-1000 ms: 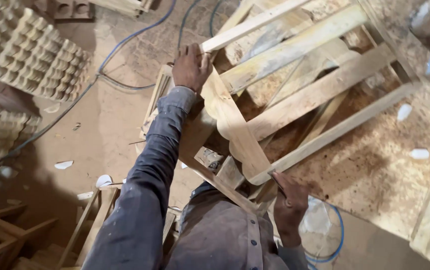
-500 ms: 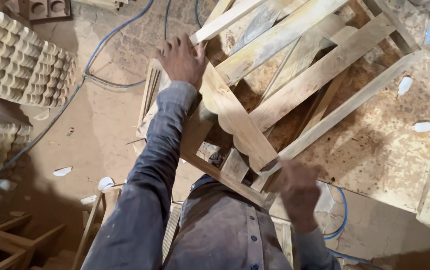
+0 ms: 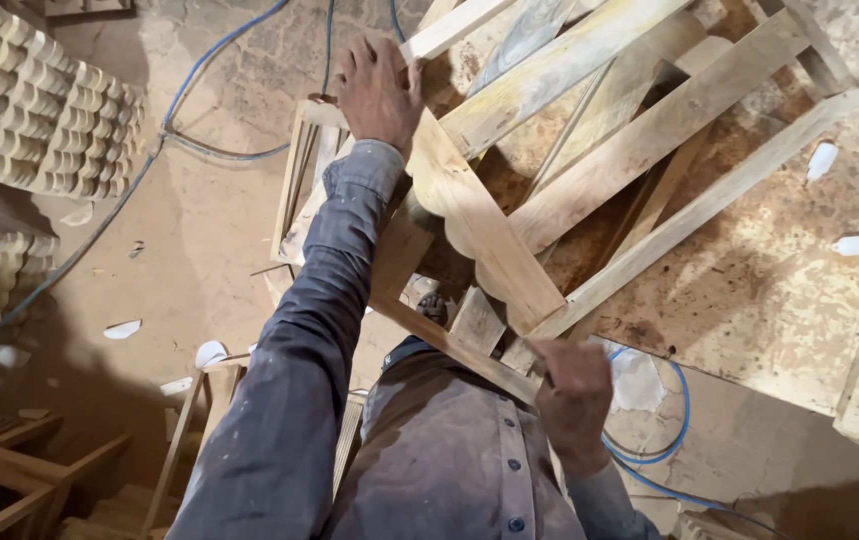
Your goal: The person sands a wooden frame with a scalloped edge using a sanding block. They hold the frame with one hand and rub the sanding block along the edges and slats, occasionally flipping the frame to access different sides.
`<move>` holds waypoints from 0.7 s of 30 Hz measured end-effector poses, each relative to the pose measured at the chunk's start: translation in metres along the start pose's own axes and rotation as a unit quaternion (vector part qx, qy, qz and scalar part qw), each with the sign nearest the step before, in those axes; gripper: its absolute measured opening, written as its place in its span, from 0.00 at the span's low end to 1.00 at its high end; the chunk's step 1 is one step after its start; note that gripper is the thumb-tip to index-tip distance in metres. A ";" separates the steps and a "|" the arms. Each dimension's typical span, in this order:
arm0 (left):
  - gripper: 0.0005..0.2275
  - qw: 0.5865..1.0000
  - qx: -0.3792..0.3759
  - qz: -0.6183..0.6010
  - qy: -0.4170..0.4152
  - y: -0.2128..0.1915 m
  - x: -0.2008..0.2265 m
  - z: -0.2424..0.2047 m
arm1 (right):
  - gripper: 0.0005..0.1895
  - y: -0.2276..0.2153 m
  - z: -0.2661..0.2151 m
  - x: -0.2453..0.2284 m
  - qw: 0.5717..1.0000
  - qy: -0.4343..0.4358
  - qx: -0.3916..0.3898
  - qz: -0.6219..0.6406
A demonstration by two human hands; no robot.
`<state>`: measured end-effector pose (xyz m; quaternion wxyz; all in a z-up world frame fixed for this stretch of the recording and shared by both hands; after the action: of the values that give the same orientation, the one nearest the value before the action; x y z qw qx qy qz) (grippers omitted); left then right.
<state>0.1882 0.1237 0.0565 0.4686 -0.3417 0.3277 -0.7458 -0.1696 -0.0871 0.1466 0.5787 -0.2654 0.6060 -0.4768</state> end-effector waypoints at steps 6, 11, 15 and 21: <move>0.17 0.999 -0.040 -0.023 -0.014 -0.008 -0.002 0.005 | 0.20 0.004 -0.008 0.003 0.998 -0.007 -0.042 0.039; 0.17 0.998 0.001 -0.057 0.034 -0.034 0.033 -0.046 | 0.09 0.005 0.030 0.036 0.993 0.054 0.095 0.048; 0.16 0.996 -0.025 -0.087 0.016 -0.046 0.060 -0.067 | 0.11 0.026 0.062 0.054 0.986 0.044 0.159 -0.030; 0.16 0.996 0.028 -0.078 0.027 -0.059 0.065 -0.061 | 0.12 0.036 0.051 0.044 0.983 0.026 0.148 -0.106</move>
<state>0.0895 0.0944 0.0838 0.4093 -0.3328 0.2919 -0.7978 -0.1207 -0.1250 0.1011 0.5420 -0.2271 0.5121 -0.6265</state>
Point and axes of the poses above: each hand's wrist, its own z-axis towards the middle knuckle, its own y-axis out of the palm, x = y × z, the point moved 3 cm from there along z, towards the middle knuckle, and after that the axes turned 14 degrees about y, right-handed, at the moved point
